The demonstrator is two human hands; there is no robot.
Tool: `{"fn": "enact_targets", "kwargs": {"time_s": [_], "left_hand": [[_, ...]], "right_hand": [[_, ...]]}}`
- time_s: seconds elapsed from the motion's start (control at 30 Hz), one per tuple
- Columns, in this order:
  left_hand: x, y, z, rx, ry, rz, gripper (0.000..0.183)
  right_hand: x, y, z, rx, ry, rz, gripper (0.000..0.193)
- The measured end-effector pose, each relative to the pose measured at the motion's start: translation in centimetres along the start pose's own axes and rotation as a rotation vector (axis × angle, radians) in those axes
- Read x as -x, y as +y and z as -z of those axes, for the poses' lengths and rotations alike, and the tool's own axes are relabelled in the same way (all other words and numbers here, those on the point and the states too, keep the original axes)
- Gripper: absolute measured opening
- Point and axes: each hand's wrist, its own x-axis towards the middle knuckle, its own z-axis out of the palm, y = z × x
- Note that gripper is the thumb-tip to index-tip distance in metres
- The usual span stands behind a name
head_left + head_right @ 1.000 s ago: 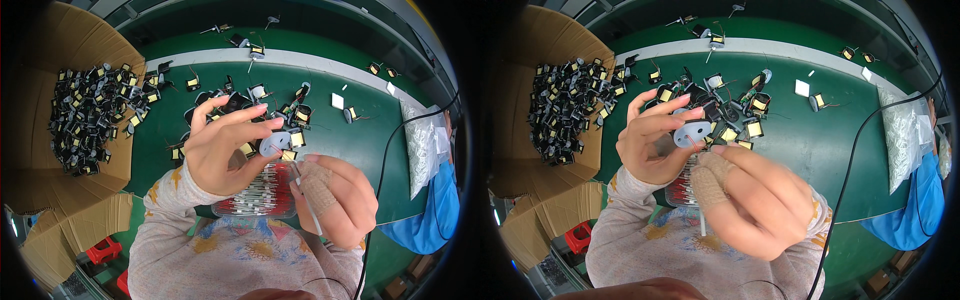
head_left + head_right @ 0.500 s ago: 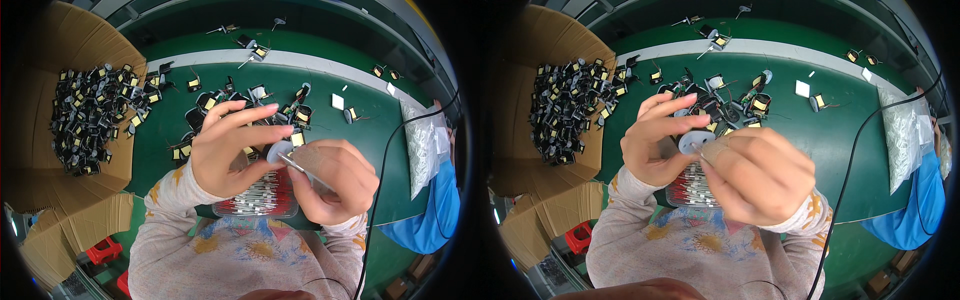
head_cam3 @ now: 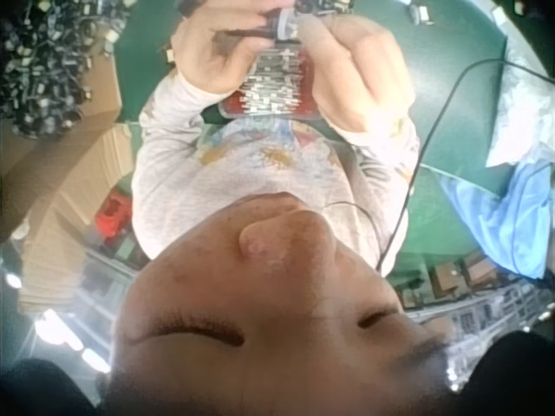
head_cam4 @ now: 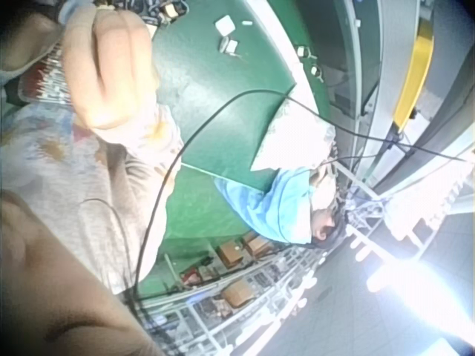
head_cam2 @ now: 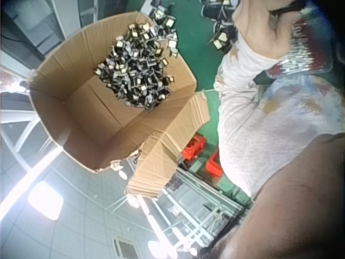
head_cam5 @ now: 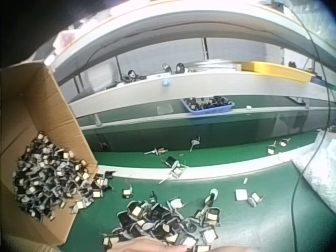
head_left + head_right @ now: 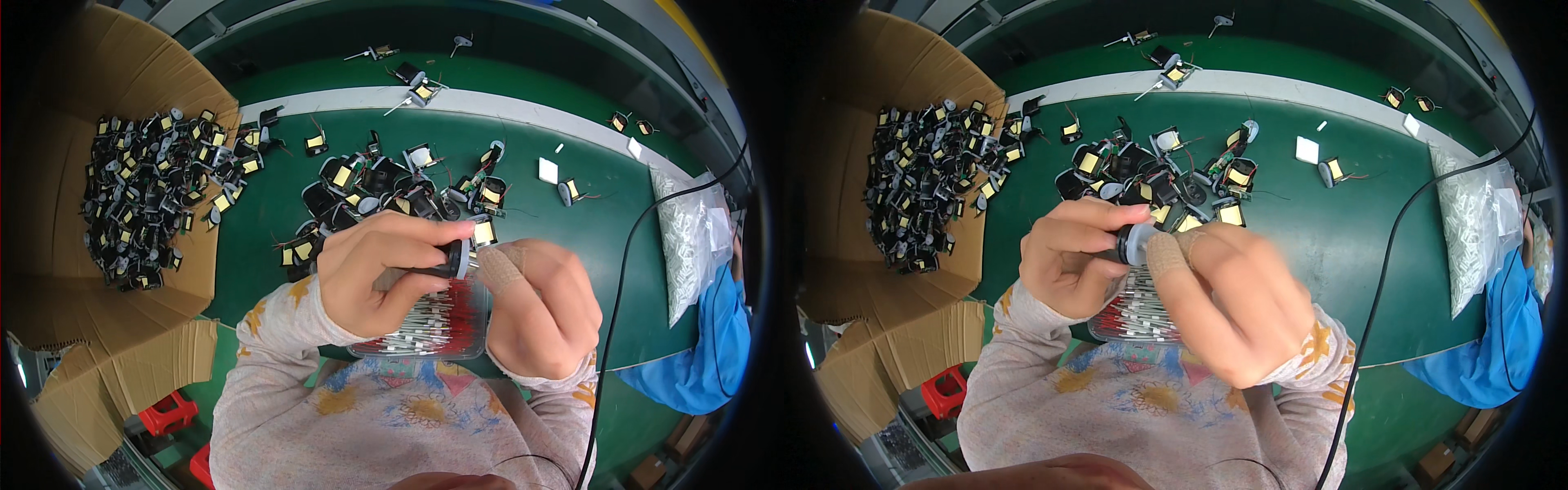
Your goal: The person wires small black components with yellow tape to a central gray unit using a thin metal tool and handles components from a cardboard box and a plastic bin.
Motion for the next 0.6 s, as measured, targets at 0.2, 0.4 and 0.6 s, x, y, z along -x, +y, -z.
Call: {"fn": "enact_targets", "kwargs": {"time_s": [0.2, 0.4, 0.6], "left_hand": [[0.3, -0.1, 0.4, 0.116, -0.046, 0.028, 0.020], [-0.1, 0.5, -0.8, 0.022, 0.200, 0.014, 0.024], [-0.9, -0.9, 0.1, 0.414, 0.103, 0.334, 0.024]], "right_hand": [[-0.3, 0.1, 0.0, -0.296, -0.115, -0.198, 0.044], [0.1, -0.3, -1.7, -0.147, 0.047, -0.069, 0.042], [-1.0, 1.9, -1.4, -0.585, -0.050, -0.572, 0.014]]}}
